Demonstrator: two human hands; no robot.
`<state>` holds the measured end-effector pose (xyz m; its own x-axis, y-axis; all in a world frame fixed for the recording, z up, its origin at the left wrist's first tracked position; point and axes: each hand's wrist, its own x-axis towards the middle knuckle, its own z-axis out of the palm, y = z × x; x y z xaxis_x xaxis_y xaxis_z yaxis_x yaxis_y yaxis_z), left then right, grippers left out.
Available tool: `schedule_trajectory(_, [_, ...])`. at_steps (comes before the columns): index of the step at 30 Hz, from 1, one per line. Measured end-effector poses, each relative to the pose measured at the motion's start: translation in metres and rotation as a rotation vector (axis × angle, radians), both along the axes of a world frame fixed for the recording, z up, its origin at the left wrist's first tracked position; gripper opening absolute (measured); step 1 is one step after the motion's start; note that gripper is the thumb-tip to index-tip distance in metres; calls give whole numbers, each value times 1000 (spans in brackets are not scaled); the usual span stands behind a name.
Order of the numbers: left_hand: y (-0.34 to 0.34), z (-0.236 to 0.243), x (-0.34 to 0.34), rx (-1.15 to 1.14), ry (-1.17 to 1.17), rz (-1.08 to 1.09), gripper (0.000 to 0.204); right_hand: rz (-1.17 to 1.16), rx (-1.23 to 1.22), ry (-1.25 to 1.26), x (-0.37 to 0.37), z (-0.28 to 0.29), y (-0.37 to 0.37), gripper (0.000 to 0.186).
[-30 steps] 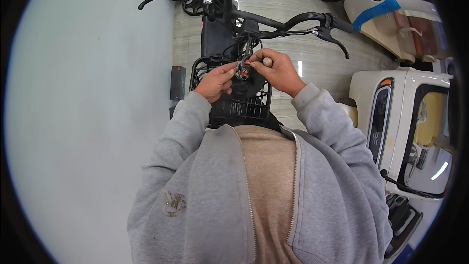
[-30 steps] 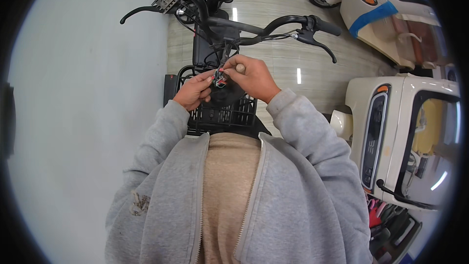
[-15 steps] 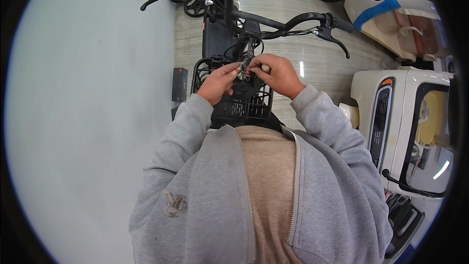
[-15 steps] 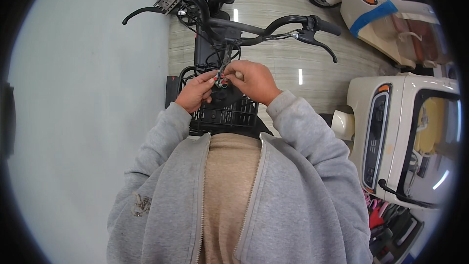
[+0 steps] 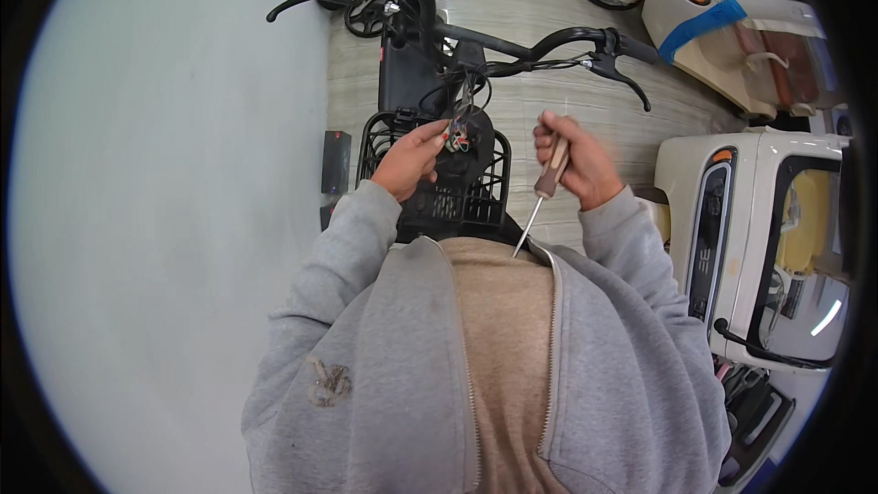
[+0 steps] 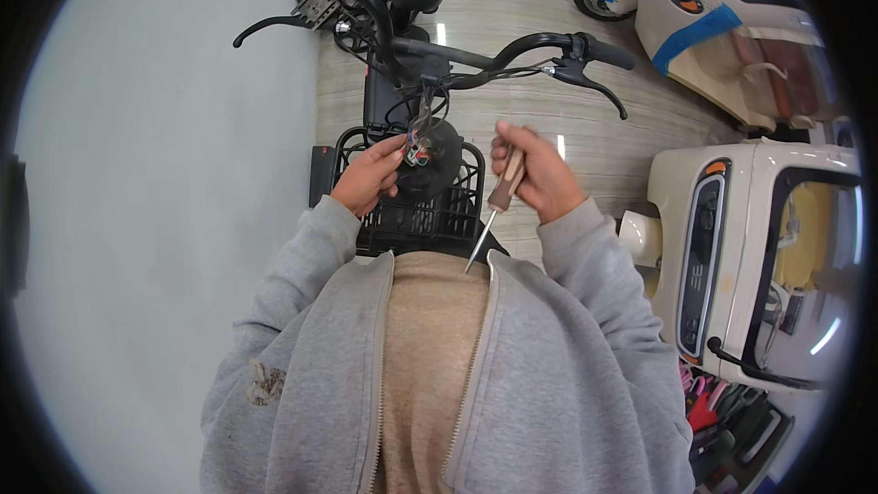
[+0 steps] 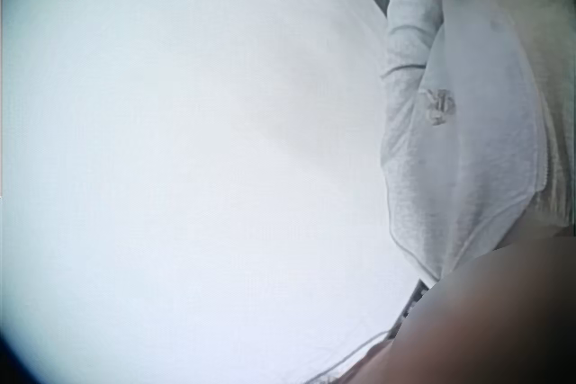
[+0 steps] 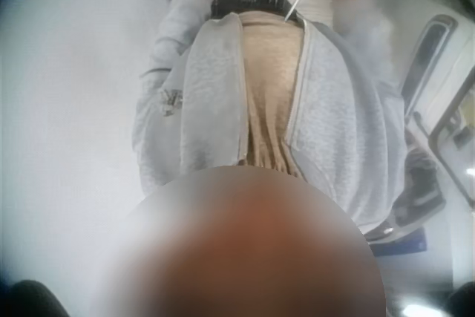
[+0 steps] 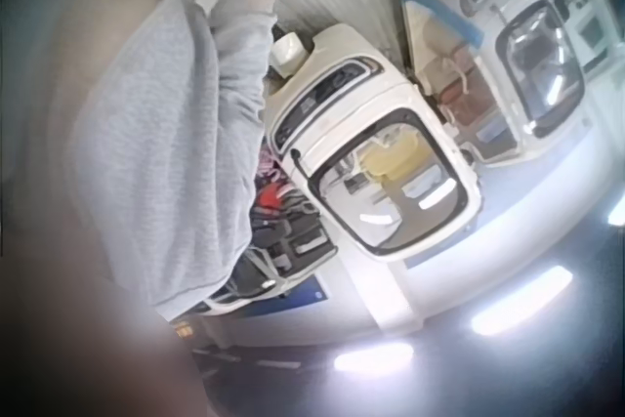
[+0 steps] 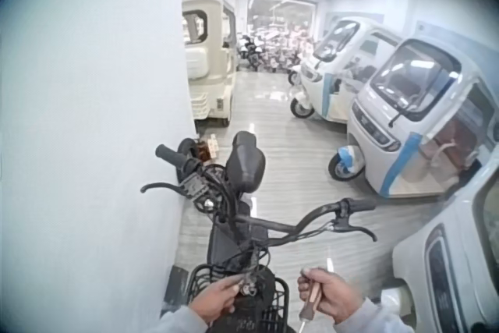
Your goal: The person removes the front cover of an electric scooter, disconnects wiring, and uses a screwdriver to adjust components on the handlebar assembly. They then walk to a shelf, retrieve a small circular part, and inspect it with the screwdriver.
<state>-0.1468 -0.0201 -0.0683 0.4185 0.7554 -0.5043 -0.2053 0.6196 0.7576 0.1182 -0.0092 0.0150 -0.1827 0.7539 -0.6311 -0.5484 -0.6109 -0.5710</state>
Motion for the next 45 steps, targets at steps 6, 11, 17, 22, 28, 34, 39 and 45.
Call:
schedule_trajectory(6, [1,-1,1,-2,15,-21,44,46,-64,278,-10,-4,-35,18])
schedule_trajectory(11, [1,-1,3,-29,-14,-1,44,97,266,-134,9,6,-13,25])
schedule_trajectory(17, [1,1,2,-7,-8,-19,43,114,197,-478,0,-19,-6,31])
schedule_trajectory(22, [-1,3,4,-24,6,-6,43,15,257,-492,-3,-21,-11,38])
schedule_trajectory(28, [-1,3,6,-31,1,20,43,84,303,8,8,13,-19,60])
schedule_trajectory(34, [-1,5,16,32,71,84,51,-74,380,337,0,8,-21,26])
schedule_trajectory(39, [-3,2,24,71,89,83,51,-54,385,218,-5,1,-25,29])
schedule_trajectory(45, [-6,5,34,77,157,114,46,12,371,54,-27,1,-38,35])
